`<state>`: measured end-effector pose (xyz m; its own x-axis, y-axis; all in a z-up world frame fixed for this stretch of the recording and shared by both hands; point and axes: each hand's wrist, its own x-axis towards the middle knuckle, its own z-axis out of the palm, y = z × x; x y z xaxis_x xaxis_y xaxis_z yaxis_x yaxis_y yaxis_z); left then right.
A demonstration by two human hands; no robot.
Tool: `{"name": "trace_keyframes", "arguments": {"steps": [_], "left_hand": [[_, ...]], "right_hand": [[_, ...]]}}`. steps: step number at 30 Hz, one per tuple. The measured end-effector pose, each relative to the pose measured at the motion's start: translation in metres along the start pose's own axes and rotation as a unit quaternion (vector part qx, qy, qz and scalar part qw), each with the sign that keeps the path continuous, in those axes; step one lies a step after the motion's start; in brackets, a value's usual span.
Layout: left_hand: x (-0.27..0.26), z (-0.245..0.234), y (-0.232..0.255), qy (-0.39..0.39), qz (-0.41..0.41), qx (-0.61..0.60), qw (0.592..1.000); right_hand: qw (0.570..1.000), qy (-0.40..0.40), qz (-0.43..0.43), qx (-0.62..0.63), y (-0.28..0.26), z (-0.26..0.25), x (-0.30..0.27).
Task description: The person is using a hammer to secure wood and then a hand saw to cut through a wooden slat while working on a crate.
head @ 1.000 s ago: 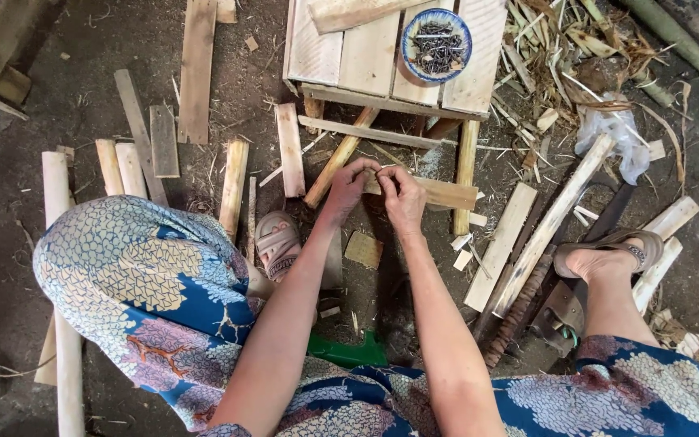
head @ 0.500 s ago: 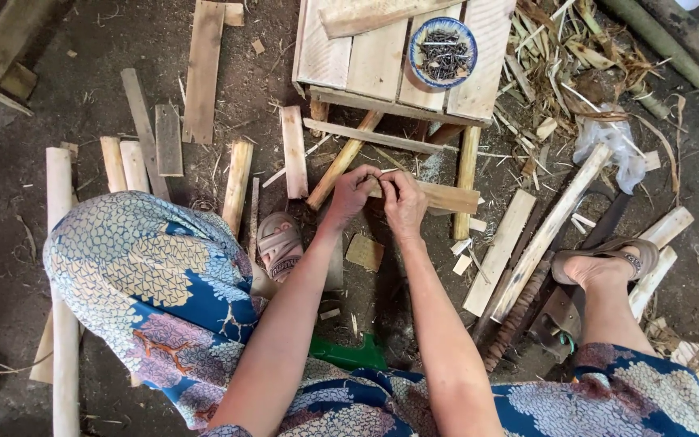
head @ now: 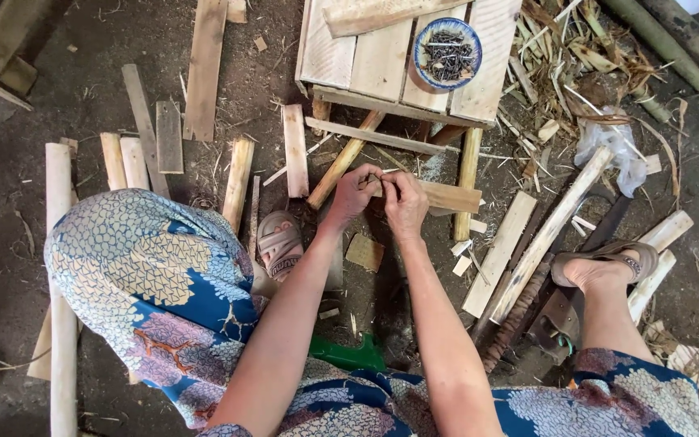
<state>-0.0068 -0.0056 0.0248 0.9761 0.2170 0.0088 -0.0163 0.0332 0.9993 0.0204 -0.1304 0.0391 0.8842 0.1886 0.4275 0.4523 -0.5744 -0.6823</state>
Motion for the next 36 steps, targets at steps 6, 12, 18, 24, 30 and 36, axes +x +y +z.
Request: {"name": "trace_keyframes", "arguments": {"steps": [6, 12, 18, 24, 30, 36], "left_hand": [[0.002, 0.002, -0.027, 0.002, -0.017, -0.064, 0.998], [0.002, 0.008, -0.022, 0.038, 0.003, -0.021, 0.999], [0.001, 0.008, -0.012, 0.044, 0.010, -0.019, 0.999], [0.005, 0.009, -0.008, 0.047, 0.010, -0.019, 0.999], [0.007, 0.009, -0.015, 0.039, 0.006, 0.036, 0.999], [0.006, 0.009, -0.014, 0.042, -0.009, 0.040, 0.998]], "right_hand": [[1.000, 0.015, 0.006, 0.000, -0.007, -0.002, -0.001], [1.000, 0.007, 0.011, 0.006, -0.018, -0.006, 0.003], [1.000, 0.004, 0.030, 0.006, -0.006, 0.001, -0.002], [0.996, -0.004, 0.058, 0.074, -0.008, -0.003, 0.006], [0.980, 0.127, 0.136, 0.072, -0.032, -0.109, -0.005], [0.842, -0.282, 0.424, -0.177, 0.067, -0.153, -0.163]]}}
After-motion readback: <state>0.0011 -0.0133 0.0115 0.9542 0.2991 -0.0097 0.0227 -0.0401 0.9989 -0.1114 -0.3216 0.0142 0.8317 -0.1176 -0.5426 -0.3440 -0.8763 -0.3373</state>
